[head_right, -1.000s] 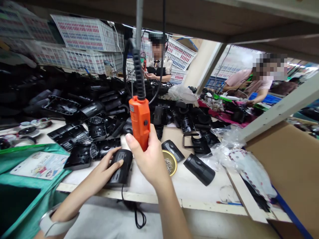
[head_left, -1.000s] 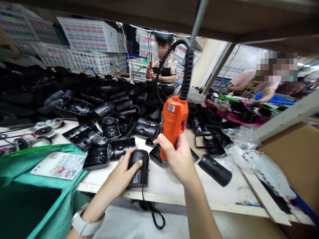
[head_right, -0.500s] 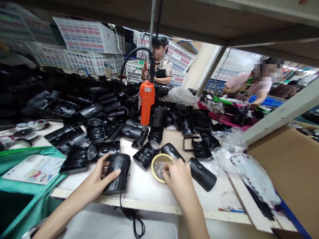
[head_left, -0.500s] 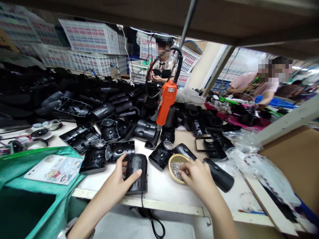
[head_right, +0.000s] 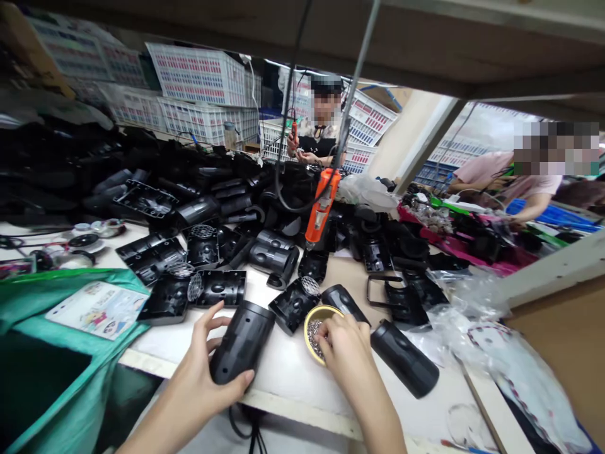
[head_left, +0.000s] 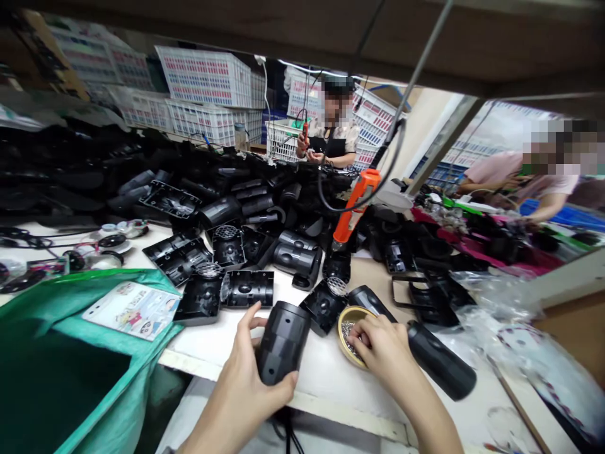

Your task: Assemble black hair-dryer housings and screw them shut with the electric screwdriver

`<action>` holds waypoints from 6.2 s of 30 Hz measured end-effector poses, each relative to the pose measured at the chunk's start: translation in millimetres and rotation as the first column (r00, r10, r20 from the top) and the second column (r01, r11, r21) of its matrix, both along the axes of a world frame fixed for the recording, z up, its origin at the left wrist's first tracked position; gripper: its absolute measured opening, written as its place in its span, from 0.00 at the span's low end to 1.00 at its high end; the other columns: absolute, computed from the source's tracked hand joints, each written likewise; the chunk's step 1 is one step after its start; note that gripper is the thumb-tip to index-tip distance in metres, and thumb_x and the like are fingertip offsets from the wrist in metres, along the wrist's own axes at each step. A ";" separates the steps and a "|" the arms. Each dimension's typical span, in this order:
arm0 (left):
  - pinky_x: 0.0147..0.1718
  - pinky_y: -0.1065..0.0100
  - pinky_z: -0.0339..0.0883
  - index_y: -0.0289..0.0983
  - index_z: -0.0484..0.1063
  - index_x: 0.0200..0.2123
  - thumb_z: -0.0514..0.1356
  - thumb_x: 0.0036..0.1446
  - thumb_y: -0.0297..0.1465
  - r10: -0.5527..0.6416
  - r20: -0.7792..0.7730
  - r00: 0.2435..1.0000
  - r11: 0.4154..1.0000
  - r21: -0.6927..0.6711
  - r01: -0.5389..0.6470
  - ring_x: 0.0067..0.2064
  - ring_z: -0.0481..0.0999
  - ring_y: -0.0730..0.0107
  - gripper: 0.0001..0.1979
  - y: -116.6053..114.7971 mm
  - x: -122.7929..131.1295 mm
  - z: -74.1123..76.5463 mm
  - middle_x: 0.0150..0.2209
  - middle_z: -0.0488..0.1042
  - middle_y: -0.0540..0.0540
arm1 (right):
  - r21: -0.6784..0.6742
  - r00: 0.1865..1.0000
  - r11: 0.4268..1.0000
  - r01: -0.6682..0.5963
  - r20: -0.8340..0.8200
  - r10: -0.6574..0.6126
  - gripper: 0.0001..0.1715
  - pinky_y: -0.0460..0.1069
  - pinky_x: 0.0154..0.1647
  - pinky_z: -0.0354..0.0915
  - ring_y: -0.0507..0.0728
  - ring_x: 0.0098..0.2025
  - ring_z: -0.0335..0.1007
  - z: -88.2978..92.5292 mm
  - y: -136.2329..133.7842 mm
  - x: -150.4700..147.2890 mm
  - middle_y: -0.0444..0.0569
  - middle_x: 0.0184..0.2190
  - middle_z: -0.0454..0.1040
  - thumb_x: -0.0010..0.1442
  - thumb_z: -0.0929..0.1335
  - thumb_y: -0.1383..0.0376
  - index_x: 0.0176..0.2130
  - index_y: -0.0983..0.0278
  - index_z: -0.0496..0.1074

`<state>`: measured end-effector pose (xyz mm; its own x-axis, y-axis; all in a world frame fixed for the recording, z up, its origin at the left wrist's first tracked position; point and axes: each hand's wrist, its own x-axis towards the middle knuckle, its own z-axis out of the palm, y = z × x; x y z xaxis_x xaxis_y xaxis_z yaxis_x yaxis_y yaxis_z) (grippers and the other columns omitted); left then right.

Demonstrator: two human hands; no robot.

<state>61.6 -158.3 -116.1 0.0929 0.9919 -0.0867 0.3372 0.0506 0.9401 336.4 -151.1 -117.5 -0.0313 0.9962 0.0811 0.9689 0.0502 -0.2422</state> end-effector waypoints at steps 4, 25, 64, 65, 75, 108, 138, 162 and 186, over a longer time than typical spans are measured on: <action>0.50 0.50 0.73 0.45 0.47 0.69 0.66 0.48 0.32 0.004 -0.002 1.000 0.995 0.096 -0.004 0.56 0.73 0.48 0.47 -10.0 6.0 -5.9 0.62 0.64 0.37 | 0.055 1.000 0.998 -0.005 -0.014 0.006 0.08 0.52 0.36 0.50 0.61 0.35 0.71 0.5 -3.4 7.2 0.48 0.28 0.78 0.60 0.67 0.66 0.31 0.59 0.76; 0.47 0.53 0.74 0.44 0.54 0.65 0.66 0.47 0.31 0.025 0.020 0.999 0.990 0.136 -0.028 0.50 0.73 0.53 0.42 -6.4 4.5 -18.5 0.60 0.65 0.39 | 0.663 0.893 0.693 -0.283 -0.083 0.443 0.10 0.53 0.37 0.64 0.58 0.35 0.66 17.8 3.5 -102.7 0.50 0.30 0.75 0.66 0.68 0.77 0.46 0.69 0.74; 0.46 0.62 0.69 0.40 0.62 0.61 0.68 0.52 0.51 -0.243 0.469 0.849 0.903 -0.210 0.374 0.49 0.79 0.54 0.39 35.0 -44.3 -15.7 0.50 0.81 0.41 | 0.026 0.186 0.986 -0.163 -0.981 0.057 0.09 0.48 0.39 0.73 0.53 0.35 0.78 48.7 -12.7 -86.0 0.46 0.35 0.82 0.67 0.72 0.56 0.39 0.59 0.75; 0.45 0.63 0.69 0.40 0.63 0.61 0.68 0.50 0.52 -0.233 0.499 0.835 0.893 -0.230 0.387 0.48 0.79 0.54 0.40 36.5 -47.4 -15.6 0.50 0.82 0.42 | 0.028 0.151 0.985 -0.170 -0.987 0.054 0.09 0.48 0.39 0.72 0.53 0.35 0.78 49.1 -11.2 -90.9 0.45 0.34 0.82 0.68 0.72 0.56 0.40 0.58 0.76; 0.57 0.59 0.69 0.40 0.66 0.56 0.70 0.52 0.35 -0.269 0.341 0.901 0.963 0.068 0.262 0.58 0.77 0.52 0.29 26.9 -28.2 -19.0 0.56 0.79 0.39 | 0.188 0.717 0.898 -0.399 -0.546 0.433 0.09 0.54 0.56 0.57 0.56 0.51 0.66 62.2 1.3 -130.5 0.43 0.44 0.75 0.68 0.69 0.74 0.39 0.59 0.73; 0.53 0.50 0.71 0.43 0.61 0.65 0.77 0.39 0.48 0.004 0.729 0.685 0.942 -0.233 0.242 0.55 0.77 0.42 0.52 5.0 -41.5 -28.2 0.53 0.79 0.39 | 0.182 0.349 0.979 0.097 -0.927 0.138 0.31 0.56 0.52 0.72 0.61 0.49 0.77 81.5 105.3 -73.5 0.50 0.44 0.81 0.54 0.74 0.39 0.44 0.60 0.76; 0.53 0.57 0.70 0.44 0.54 0.63 0.72 0.51 0.48 0.148 0.495 0.856 0.966 -0.260 -0.017 0.54 0.77 0.52 0.43 0.6 -10.1 -7.9 0.51 0.76 0.42 | 0.580 0.155 0.711 0.398 -0.806 0.571 0.13 0.49 0.20 0.63 0.52 0.17 0.62 43.6 37.1 -175.3 0.34 0.20 0.62 0.62 0.65 0.72 0.43 0.55 0.63; 0.61 0.56 0.62 0.41 0.60 0.61 0.71 0.54 0.40 0.053 0.436 0.898 0.989 -0.148 0.013 0.65 0.70 0.49 0.36 11.9 -0.7 -5.0 0.61 0.74 0.39 | 0.595 -0.189 0.788 0.157 -0.765 0.615 0.09 0.46 0.21 0.60 0.50 0.16 0.59 80.7 39.1 -175.1 0.32 0.19 0.65 0.65 0.67 0.67 0.45 0.55 0.66; 0.57 0.61 0.71 0.39 0.62 0.63 0.73 0.51 0.36 -0.038 0.466 0.884 0.982 -0.149 0.120 0.61 0.76 0.51 0.39 13.4 -0.3 -6.2 0.54 0.80 0.42 | 0.709 -0.004 0.694 0.129 -0.699 0.715 0.12 0.49 0.23 0.62 0.51 0.19 0.62 46.8 35.8 -173.0 0.36 0.23 0.64 0.68 0.66 0.66 0.51 0.56 0.67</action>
